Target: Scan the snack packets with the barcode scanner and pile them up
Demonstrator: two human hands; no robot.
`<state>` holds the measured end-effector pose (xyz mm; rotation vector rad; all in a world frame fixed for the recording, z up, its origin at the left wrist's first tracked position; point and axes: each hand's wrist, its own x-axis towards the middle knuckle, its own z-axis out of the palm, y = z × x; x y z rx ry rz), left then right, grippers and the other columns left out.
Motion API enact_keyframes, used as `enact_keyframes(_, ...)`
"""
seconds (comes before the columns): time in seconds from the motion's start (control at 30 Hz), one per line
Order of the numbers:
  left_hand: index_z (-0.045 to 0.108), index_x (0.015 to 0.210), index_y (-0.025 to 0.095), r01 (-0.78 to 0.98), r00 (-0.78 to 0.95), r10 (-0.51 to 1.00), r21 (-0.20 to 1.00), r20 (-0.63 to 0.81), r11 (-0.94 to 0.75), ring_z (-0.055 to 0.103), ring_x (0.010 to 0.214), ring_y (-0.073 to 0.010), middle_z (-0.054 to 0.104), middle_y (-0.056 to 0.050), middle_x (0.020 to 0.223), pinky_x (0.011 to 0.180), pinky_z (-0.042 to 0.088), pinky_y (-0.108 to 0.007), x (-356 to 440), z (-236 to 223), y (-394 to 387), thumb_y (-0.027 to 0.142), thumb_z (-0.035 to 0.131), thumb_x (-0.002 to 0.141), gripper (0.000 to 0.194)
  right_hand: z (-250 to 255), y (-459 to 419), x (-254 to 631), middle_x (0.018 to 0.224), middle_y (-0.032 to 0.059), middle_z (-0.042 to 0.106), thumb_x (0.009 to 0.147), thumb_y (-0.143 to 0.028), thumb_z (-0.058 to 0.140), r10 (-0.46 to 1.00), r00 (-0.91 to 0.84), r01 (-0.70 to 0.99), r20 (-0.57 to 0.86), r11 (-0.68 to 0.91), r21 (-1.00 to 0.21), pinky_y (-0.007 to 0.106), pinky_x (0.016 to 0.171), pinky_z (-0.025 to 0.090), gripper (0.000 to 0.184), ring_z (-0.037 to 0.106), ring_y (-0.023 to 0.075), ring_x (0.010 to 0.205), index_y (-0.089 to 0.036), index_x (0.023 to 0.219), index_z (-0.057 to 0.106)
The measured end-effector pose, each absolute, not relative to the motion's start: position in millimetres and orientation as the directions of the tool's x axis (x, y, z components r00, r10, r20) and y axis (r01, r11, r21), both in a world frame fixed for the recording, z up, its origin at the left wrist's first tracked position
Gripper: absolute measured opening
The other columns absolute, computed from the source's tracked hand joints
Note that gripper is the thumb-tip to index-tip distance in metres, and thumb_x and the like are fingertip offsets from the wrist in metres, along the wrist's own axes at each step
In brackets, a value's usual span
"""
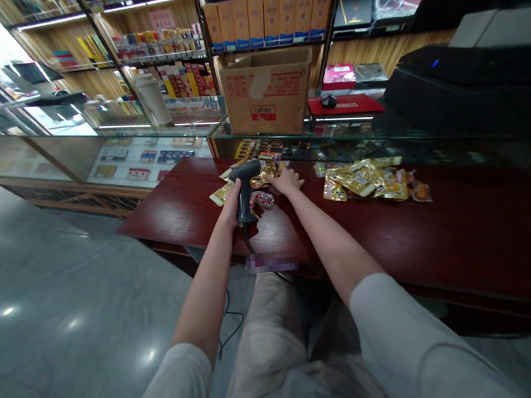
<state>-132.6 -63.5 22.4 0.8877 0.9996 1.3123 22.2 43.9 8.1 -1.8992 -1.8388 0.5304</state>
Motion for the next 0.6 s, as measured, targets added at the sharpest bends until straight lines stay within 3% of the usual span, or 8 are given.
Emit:
enact_keyframes(0.3,0.069,0.110,0.010,-0.347,0.005,0.999,0.937,-0.050,0.049,0.050,0.041,-0.0112,0.056,-0.001,0.050,0.042,0.038,-0.023,-130,20,-66,0.069,0.055,0.088,0.065,6,44,-3,0.142,0.0204,0.052,0.078,-0.062,0.067,0.986,0.169,0.842,0.009,-0.140,-0.522,0.062,0.104,0.028,0.068,0.043,0.0400,0.132,-0.022,0.132,0.060)
enact_keyframes(0.6,0.071,0.105,0.011,-0.295,0.012,0.998,0.953,-0.066,0.067,0.052,0.040,-0.0117,0.059,-0.003,0.052,0.041,0.039,-0.023,-133,19,-69,0.072,0.050,0.089,0.067,6,50,19,0.134,0.0125,0.053,0.072,-0.052,0.073,0.994,0.006,0.824,-0.108,-0.066,-0.562,0.053,0.101,0.034,0.053,0.046,0.0356,0.125,-0.029,0.118,0.063)
